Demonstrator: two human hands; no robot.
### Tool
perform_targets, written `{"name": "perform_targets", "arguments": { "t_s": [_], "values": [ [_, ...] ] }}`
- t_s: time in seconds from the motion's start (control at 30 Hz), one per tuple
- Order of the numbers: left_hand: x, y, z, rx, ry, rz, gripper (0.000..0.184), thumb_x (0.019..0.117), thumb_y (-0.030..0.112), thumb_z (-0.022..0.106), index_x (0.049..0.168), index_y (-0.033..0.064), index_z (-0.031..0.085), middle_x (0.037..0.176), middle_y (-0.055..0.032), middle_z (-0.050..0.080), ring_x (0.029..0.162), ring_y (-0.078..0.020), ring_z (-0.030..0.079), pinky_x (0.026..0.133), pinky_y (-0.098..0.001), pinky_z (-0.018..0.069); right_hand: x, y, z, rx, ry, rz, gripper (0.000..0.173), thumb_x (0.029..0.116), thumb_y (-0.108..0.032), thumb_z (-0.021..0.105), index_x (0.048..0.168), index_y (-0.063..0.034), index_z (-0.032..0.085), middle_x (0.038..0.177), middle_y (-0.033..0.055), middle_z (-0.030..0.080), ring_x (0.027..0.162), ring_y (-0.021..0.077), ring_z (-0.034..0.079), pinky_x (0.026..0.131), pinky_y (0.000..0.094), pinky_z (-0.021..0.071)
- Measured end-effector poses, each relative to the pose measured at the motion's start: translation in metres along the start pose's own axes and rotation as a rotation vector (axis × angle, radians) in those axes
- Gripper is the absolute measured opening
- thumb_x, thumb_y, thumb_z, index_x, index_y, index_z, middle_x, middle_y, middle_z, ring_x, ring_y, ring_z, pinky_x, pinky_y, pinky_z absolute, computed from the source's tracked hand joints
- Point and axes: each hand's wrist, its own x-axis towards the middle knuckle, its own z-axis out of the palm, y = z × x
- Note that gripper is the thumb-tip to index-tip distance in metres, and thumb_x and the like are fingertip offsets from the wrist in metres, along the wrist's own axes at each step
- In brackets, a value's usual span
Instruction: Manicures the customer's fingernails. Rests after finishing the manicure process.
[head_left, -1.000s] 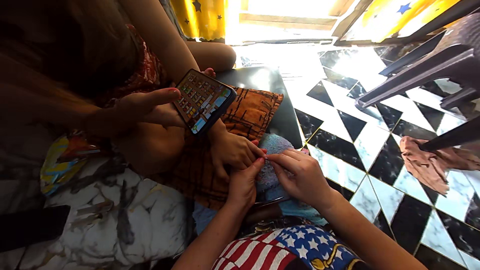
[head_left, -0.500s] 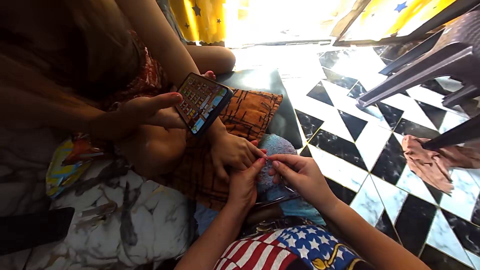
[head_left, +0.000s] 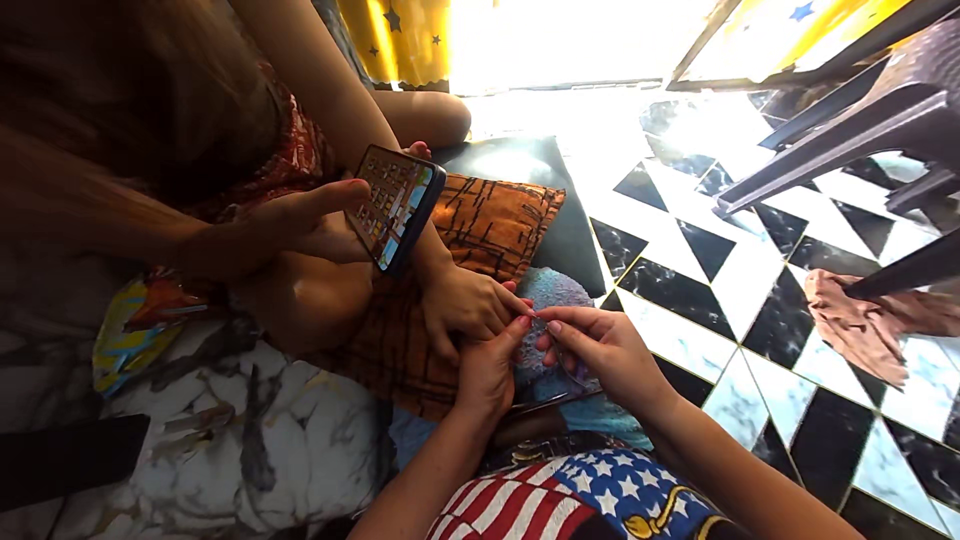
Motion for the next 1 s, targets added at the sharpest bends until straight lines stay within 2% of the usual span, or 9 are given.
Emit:
{"name": "perform_targets", "arguments": {
  "t_s": [0.7, 0.8, 1.0],
  "values": [
    [-0.0004, -0.0001, 0.0030, 0.033, 0.054, -0.011, 0.020, 0.0885, -0.012, 0.066, 0.108, -0.0073, 0.069, 0.097, -0.0170, 0.074, 0.072, -0.0106, 0.067, 0.058, -0.0193, 0.0521, 0.0026, 0.0008, 0.0025, -0.007, 0.027, 0.008, 0.022, 0.1031, -0.007, 0.055, 0.113, 0.0011, 0.073, 0.081, 0.0036, 0.075, 0.061, 0.0066, 0.067, 0.053, 0.0188, 0.0545],
    [0.0001, -0.0009, 0.0026, 0.029, 0.052, -0.004, 0.017, 0.0885, -0.012, 0.066, 0.104, -0.0073, 0.070, 0.096, -0.0170, 0.074, 0.073, -0.0109, 0.068, 0.059, -0.0195, 0.0527, 0.0029, 0.0038, 0.0040, 0.034, 0.037, 0.005, 0.022, 0.1027, -0.006, 0.055, 0.113, 0.0017, 0.072, 0.081, 0.0043, 0.074, 0.060, 0.0072, 0.066, 0.053, 0.0188, 0.0540],
    [0.0005, -0.0012, 0.0027, 0.033, 0.046, 0.004, 0.017, 0.0884, -0.011, 0.066, 0.104, -0.0064, 0.070, 0.094, -0.0158, 0.074, 0.076, -0.0111, 0.069, 0.061, -0.0194, 0.0538, 0.0020, 0.0086, 0.0083, 0.050, 0.061, -0.015, 0.021, 0.1031, -0.007, 0.054, 0.112, 0.0017, 0.070, 0.078, 0.0019, 0.071, 0.059, 0.0066, 0.064, 0.054, 0.0191, 0.0547]
  ]
}}
